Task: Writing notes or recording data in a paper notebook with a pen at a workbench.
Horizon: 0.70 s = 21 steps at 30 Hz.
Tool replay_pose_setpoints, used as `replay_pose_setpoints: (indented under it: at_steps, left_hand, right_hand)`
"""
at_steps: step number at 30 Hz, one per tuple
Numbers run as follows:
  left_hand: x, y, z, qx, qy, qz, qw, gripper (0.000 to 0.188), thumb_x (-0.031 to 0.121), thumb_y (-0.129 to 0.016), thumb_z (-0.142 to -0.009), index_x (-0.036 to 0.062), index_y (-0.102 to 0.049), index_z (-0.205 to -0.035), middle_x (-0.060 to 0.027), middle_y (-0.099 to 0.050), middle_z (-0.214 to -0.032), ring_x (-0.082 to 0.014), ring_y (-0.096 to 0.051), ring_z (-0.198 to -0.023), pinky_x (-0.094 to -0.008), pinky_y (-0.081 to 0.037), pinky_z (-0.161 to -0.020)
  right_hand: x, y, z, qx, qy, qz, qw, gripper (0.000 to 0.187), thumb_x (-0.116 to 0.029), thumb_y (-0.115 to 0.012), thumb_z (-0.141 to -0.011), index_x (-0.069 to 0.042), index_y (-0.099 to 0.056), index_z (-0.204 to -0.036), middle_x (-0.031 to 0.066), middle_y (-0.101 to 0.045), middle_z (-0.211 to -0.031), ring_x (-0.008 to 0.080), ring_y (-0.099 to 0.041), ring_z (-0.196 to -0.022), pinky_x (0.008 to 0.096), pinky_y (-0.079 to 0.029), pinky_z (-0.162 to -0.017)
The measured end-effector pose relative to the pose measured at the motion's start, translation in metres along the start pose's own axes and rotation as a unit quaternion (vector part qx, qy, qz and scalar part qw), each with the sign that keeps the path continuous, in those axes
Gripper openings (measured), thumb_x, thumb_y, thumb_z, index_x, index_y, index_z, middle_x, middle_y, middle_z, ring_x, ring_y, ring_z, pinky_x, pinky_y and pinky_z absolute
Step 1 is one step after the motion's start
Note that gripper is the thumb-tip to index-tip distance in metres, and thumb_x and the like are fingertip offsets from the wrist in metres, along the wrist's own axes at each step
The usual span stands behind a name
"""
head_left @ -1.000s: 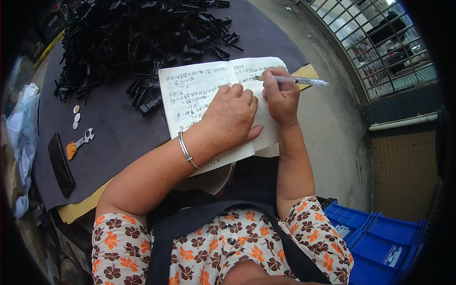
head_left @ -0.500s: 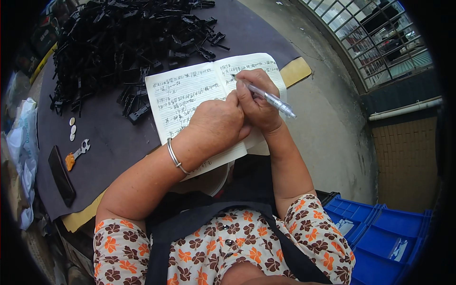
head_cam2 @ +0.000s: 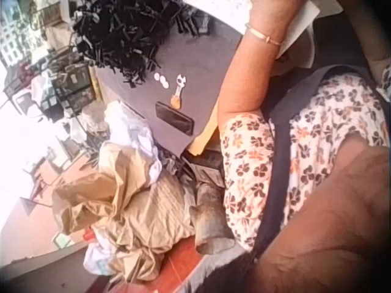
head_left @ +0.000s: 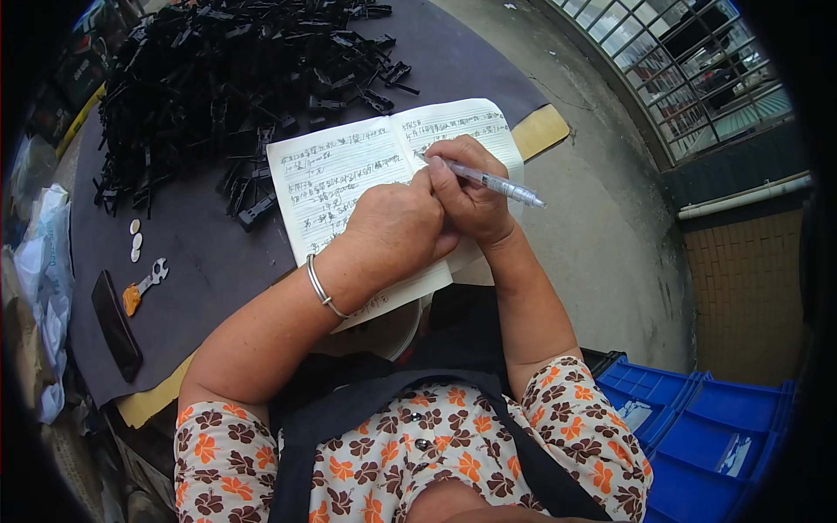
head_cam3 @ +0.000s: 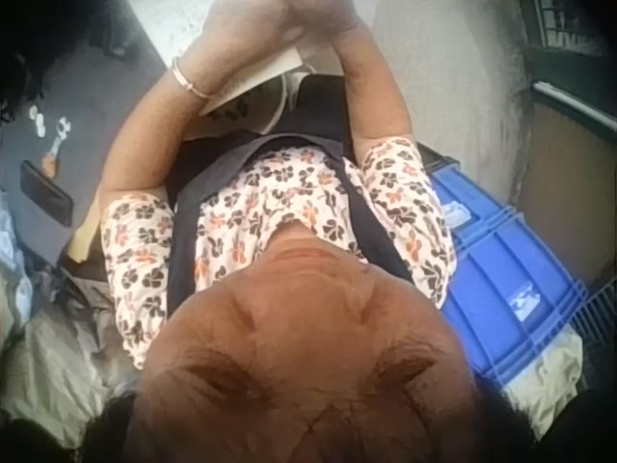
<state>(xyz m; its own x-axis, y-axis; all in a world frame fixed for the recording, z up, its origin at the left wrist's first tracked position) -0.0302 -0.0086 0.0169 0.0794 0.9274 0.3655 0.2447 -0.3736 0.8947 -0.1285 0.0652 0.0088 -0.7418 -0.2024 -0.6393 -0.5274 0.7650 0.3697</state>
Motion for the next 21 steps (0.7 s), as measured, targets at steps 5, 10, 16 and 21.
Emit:
replay_pose_setpoints:
  at_steps: [5,10,16,21]
  left_hand:
    - [-0.0011,-0.0001,-0.0003,-0.007,0.008,0.008,1.0,0.044,0.031,-0.07,-0.074,-0.0064,-0.062,-0.095,-0.0186,-0.061,-0.086,-0.0299,-0.066,-0.07,-0.039,-0.054,-0.063]
    - [-0.0007,0.0001,-0.0011,-0.006,0.017,0.009,1.0,0.045,0.031,-0.07,-0.074,-0.0068,-0.062,-0.097,-0.0182,-0.061,-0.086,-0.0307,-0.066,-0.071,-0.0395,-0.053,-0.063]
    - [-0.0006,0.0007,-0.0011,-0.008,0.014,0.007,1.0,0.045,0.03,-0.07,-0.074,-0.0072,-0.062,-0.098,-0.0186,-0.06,-0.088,-0.0309,-0.066,-0.071,-0.0387,-0.054,-0.063]
    - [0.0001,0.0029,-0.0005,-0.003,0.011,0.01,1.0,0.046,0.031,-0.07,-0.074,-0.0075,-0.062,-0.099,-0.0185,-0.06,-0.089,-0.0303,-0.066,-0.072,-0.0385,-0.054,-0.064]
  right_hand:
    - [-0.001,-0.0004,-0.0004,0.005,-0.006,0.011,1.0,0.008,-0.004,-0.059,-0.085,0.0,-0.062,-0.092,0.0075,-0.06,-0.079,0.0122,-0.054,-0.065,0.0259,-0.044,-0.059]
    - [0.0003,0.0005,0.0002,0.007,-0.001,0.017,1.0,0.007,-0.005,-0.059,-0.086,-0.001,-0.062,-0.091,0.0072,-0.06,-0.078,0.0122,-0.053,-0.064,0.0261,-0.044,-0.058]
    - [-0.0001,0.0004,0.0002,0.015,0.013,0.029,0.999,0.006,-0.004,-0.059,-0.085,-0.001,-0.061,-0.09,0.0078,-0.06,-0.078,0.0132,-0.054,-0.063,0.0264,-0.044,-0.058]
    - [0.0001,0.0004,0.0005,0.017,0.015,0.029,0.999,0.005,-0.004,-0.059,-0.085,-0.001,-0.06,-0.089,0.0081,-0.06,-0.078,0.0134,-0.054,-0.064,0.0268,-0.044,-0.058]
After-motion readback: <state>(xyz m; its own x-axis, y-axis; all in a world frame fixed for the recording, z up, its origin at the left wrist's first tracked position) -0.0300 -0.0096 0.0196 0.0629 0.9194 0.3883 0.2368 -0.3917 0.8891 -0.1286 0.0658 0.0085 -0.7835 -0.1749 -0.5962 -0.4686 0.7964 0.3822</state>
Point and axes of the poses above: each hand's wrist, its own z-axis away from the middle knuckle, its own y-axis out of the back of the hand, x = y × z, the point moved 4 cm from there along -z, towards the middle knuckle
